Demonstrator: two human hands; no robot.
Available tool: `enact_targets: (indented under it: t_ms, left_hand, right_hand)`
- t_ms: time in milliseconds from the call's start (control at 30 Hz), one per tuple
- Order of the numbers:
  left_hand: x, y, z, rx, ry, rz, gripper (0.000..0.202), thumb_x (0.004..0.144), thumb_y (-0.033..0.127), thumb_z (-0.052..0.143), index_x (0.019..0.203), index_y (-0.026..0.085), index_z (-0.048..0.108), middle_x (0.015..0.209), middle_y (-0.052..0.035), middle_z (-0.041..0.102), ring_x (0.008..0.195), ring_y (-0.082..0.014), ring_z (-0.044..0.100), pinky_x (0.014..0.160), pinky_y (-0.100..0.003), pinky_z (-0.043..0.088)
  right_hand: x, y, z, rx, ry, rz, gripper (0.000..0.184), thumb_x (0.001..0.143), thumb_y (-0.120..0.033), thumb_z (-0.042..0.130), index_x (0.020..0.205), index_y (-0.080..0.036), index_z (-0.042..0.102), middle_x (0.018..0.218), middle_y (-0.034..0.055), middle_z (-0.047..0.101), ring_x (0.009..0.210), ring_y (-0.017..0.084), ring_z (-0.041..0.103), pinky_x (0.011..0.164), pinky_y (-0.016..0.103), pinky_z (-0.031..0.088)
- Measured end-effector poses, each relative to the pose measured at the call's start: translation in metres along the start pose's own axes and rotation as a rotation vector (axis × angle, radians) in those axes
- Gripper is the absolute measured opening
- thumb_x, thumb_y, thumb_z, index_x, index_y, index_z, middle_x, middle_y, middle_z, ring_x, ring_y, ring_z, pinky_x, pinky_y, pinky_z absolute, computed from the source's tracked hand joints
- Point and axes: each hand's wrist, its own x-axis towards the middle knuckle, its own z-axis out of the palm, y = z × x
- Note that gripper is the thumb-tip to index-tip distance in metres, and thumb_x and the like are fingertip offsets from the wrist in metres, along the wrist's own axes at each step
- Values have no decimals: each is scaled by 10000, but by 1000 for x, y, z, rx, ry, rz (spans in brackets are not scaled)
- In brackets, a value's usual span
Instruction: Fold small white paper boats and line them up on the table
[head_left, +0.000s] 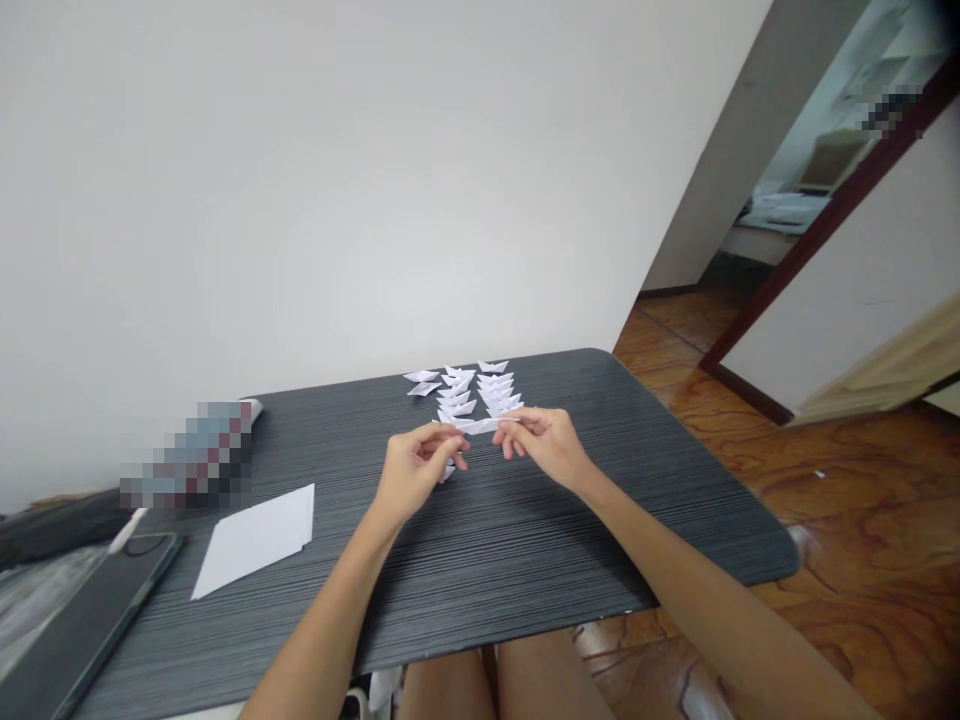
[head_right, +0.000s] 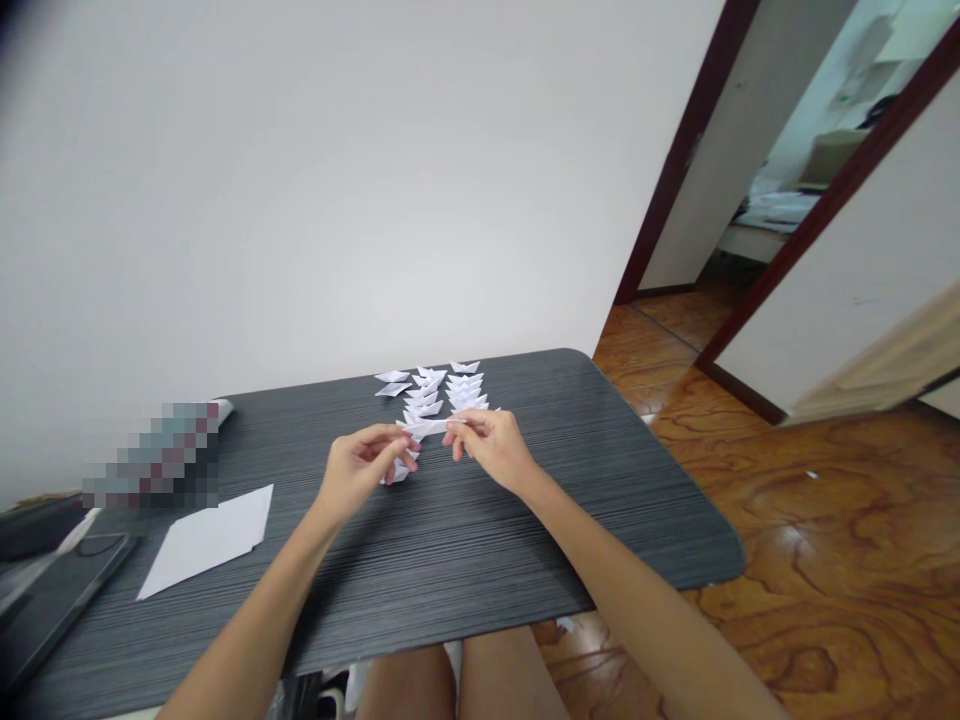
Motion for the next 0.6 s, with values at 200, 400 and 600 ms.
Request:
enact_targets:
  t_ms: [200,400,600]
  left_hand:
    - [-2,-1,-2,173,46,129,207,750,303,522,785,115,602,649,-61,644,468,-111,565,408,-197,407]
    - [-3,-1,-6,401,83,309,138,759,240,523,767,133,609,592,-18,612,483,-84,547,507,-183,446]
    - [-2,-6,-6,491,9,440,124,775,193,511,723,127,602,594,-22,608,539,-85,548,544,-178,437]
  right_hand:
    - [-2,1,-3,-175,-95,-101,232,818,-242,424,775,-122,618,563,14,586,436,75,464,464,211,396]
    - [-4,3,-10,-510,-177,-336,244,848,-161,363,809,-136,602,591,9,566,579,99,522,621,222,418]
    - [-5,2,-10,-732,-273,-487,249,842,-99,335,877,-113,581,690,54,575,646,136,531,644,252,421]
